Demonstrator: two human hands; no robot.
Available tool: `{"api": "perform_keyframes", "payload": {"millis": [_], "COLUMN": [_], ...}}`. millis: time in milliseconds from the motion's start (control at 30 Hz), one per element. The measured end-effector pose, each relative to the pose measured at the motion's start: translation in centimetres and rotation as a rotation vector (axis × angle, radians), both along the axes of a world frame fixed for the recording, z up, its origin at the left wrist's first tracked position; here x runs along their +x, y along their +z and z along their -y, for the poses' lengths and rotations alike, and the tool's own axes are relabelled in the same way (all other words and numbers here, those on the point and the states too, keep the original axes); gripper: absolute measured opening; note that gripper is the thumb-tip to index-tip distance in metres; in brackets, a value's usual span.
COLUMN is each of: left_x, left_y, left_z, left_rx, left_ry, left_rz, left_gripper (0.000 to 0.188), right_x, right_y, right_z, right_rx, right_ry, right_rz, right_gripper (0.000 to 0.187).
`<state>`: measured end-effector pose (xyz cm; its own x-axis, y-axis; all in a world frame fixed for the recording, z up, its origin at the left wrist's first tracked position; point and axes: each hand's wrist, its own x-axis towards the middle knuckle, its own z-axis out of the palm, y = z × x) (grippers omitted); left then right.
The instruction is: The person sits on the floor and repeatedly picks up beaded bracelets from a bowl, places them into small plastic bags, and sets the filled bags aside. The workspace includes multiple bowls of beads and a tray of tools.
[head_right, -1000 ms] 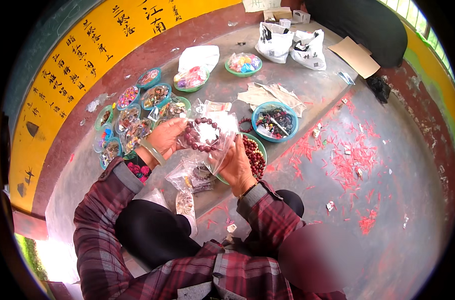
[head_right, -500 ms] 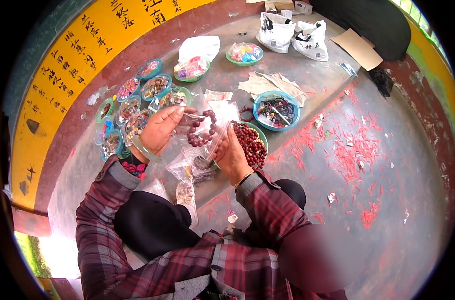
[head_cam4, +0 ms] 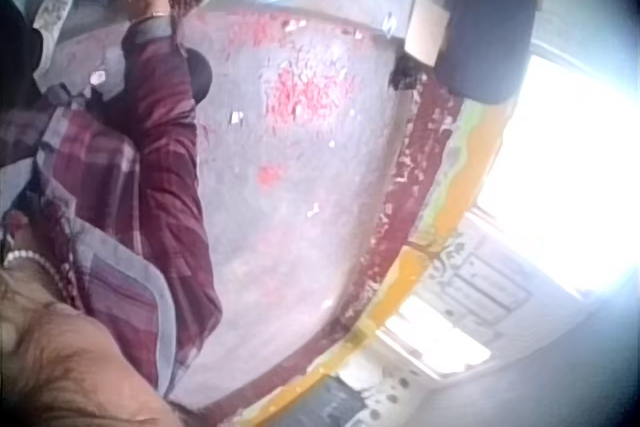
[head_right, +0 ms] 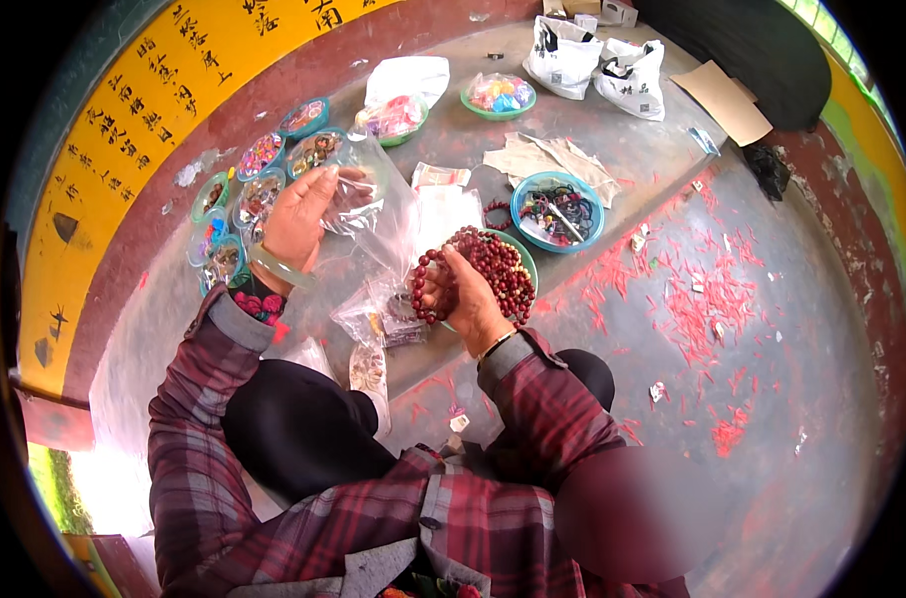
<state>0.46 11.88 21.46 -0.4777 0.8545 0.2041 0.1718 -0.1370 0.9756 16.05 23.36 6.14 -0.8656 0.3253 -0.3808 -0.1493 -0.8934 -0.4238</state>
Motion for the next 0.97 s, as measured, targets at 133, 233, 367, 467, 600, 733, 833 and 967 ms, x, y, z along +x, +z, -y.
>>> {"api": "perform_keyframes", "payload": {"millis": [133,233,367,467,600,733,833,967], "left_x": [-0.3,-0.5,-1.2,-1.7,-2.0,-2.1,-2.4,-2.7], "left_y": [0.3,0.4,0.1,-0.3,0.0,0.3,0.0,-0.7], "left_z": [0.7,1.3,1.8,2.3,3.2,3.7,3.7,3.4], "left_rx": [-0.014,-0.034,-0.045,-0.019,-0.034,-0.075,-0.131,-0.129], "left_ry": [0.013,0.009,0.008,-0.018,0.001,0.025,0.052,0.016], "left_rz": [-0.001,-0.047,-0.035,0.01,-0.053,-0.057,-0.11,-0.052], "left_gripper": [0.032,0.032,0.032,0.031,0.031,0.031,0.031,0.032], "right_x": [0.0,0.5,0.2,-0.6,-2.0,-2.9,-2.5,-2.5], "right_y": [-1.2,-2.1,-3.1,-3.9,-3.5,-4.2,-6.6,-8.4], "right_z": [-3.1,-6.7,-9.0,-8.4,-9.2,-13.7,-16.2,-16.7], "right_rx": [0.185,0.436,0.756,0.939,1.048,1.24,1.402,1.541], "right_ry": [-0.071,-0.187,-0.065,0.084,0.129,-0.147,-0.18,-0.16], "right_rz": [0.189,0.196,0.369,0.446,0.559,0.539,0.568,0.734], "right_gripper": [0.016,0.015,0.02,0.022,0.024,0.025,0.028,0.033]}}
